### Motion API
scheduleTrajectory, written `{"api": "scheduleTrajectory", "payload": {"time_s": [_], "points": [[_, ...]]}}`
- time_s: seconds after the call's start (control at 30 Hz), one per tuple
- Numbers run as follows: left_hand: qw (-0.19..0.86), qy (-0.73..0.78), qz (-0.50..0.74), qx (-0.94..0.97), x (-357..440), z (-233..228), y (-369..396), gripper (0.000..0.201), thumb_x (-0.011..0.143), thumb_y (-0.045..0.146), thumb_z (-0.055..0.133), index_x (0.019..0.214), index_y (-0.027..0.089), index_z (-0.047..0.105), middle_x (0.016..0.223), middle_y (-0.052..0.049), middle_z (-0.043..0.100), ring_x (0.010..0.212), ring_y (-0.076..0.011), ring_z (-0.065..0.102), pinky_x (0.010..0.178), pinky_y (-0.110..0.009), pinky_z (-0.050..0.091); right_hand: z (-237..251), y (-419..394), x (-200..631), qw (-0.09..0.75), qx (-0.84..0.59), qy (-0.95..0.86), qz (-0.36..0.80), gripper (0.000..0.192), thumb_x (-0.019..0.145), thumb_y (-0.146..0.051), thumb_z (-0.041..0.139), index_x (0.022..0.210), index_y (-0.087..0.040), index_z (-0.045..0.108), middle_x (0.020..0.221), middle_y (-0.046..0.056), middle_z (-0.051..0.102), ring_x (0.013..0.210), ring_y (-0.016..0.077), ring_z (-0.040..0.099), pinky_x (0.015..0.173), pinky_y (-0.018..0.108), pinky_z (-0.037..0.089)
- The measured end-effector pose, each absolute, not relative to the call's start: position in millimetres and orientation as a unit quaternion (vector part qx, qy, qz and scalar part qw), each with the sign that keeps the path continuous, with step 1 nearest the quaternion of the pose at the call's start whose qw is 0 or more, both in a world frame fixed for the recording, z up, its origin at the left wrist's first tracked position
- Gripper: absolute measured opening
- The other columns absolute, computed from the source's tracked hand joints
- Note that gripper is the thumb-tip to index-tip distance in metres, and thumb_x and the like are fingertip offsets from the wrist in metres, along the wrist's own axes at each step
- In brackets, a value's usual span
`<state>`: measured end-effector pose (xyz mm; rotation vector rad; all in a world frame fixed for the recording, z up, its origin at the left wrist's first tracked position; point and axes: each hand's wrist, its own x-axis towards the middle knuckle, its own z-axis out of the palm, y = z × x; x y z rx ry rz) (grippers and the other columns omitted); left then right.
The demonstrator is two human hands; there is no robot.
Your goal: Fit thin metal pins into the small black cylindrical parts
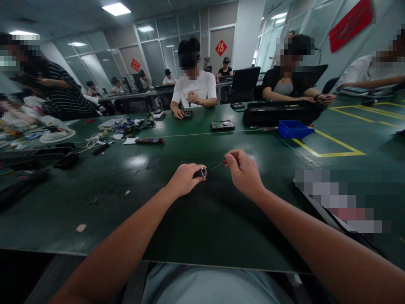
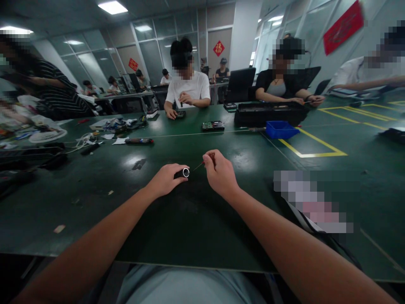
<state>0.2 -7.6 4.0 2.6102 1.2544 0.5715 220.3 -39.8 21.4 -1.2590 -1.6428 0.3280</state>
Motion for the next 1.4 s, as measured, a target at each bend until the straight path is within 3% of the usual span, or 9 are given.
{"api": "scheduleTrajectory", "payload": {"time_s": [0.17,0.47,0.7,0.9,1.03,1.1,1.27,1.4], "points": [[0.076,0.413,0.177,0.890,1.6,3.7,-9.1,0.039,0.088,0.033,0.068,0.126,0.025,0.062,0.116,-0.006,0.068,0.110,-0.0256,0.060,0.101,-0.047,0.040,22.1,-43.6,217.7,0.496,-0.484,-0.697,0.182,0.022,0.098,-0.039,0.044,0.096,-0.023,0.059,0.079,0.004,0.069,0.076,0.0201,0.067,0.070,0.033,0.047],[0.073,0.418,0.161,0.891,0.6,1.2,-9.1,0.041,0.089,0.035,0.066,0.128,0.026,0.060,0.121,-0.007,0.067,0.115,-0.0265,0.058,0.110,-0.055,0.030,24.6,-43.6,218.0,0.448,-0.503,-0.725,0.142,0.022,0.097,-0.036,0.043,0.094,-0.021,0.059,0.077,0.005,0.068,0.071,0.0219,0.065,0.067,0.034,0.044],[0.093,0.424,0.186,0.882,2.4,1.9,-8.5,0.039,0.087,0.034,0.068,0.124,0.023,0.063,0.117,-0.008,0.068,0.110,-0.0272,0.060,0.105,-0.050,0.037,23.9,-41.8,219.1,0.475,-0.520,-0.702,0.105,0.024,0.097,-0.038,0.044,0.093,-0.021,0.059,0.076,0.005,0.068,0.071,0.0213,0.064,0.067,0.033,0.043],[0.301,0.461,0.347,0.759,6.3,8.8,-7.1,0.031,0.085,0.028,0.067,0.115,0.018,0.063,0.112,-0.009,0.067,0.103,-0.0229,0.062,0.094,-0.038,0.046,28.1,-43.6,220.2,0.486,-0.528,-0.689,0.103,0.027,0.096,-0.042,0.047,0.093,-0.020,0.062,0.073,0.004,0.066,0.064,0.0179,0.060,0.062,0.030,0.040],[0.491,0.441,0.407,0.632,7.1,16.5,-6.8,0.031,0.090,0.029,0.058,0.119,0.018,0.055,0.102,-0.007,0.064,0.080,-0.0149,0.061,0.075,-0.030,0.048,29.8,-45.3,220.4,0.468,-0.530,-0.699,0.104,0.031,0.097,-0.044,0.047,0.091,-0.019,0.063,0.071,0.003,0.064,0.062,0.0165,0.058,0.060,0.029,0.038],[0.536,0.431,0.400,0.606,7.3,20.5,-8.7,0.026,0.090,0.033,0.056,0.112,0.019,0.054,0.093,-0.004,0.061,0.070,-0.0119,0.057,0.064,-0.025,0.045,29.5,-45.5,220.9,0.467,-0.530,-0.700,0.106,0.031,0.097,-0.044,0.047,0.091,-0.018,0.063,0.071,0.003,0.064,0.062,0.0162,0.057,0.060,0.029,0.037],[0.456,0.476,0.289,0.695,9.2,29.1,-15.8,0.035,0.090,0.051,0.056,0.102,0.018,0.057,0.075,-0.001,0.058,0.061,-0.0127,0.053,0.056,-0.025,0.042,29.4,-45.2,221.6,0.461,-0.535,-0.700,0.107,0.029,0.097,-0.042,0.047,0.091,-0.018,0.064,0.072,0.003,0.065,0.063,0.0163,0.058,0.061,0.029,0.037],[0.334,0.471,0.199,0.792,15.2,34.9,-22.0,0.028,0.092,0.040,0.053,0.108,0.020,0.064,0.094,-0.005,0.068,0.078,-0.0181,0.064,0.073,-0.031,0.049,30.4,-45.3,221.5,0.459,-0.541,-0.697,0.105,0.028,0.097,-0.041,0.048,0.092,-0.018,0.064,0.074,0.004,0.066,0.065,0.0175,0.060,0.062,0.030,0.038]]}}
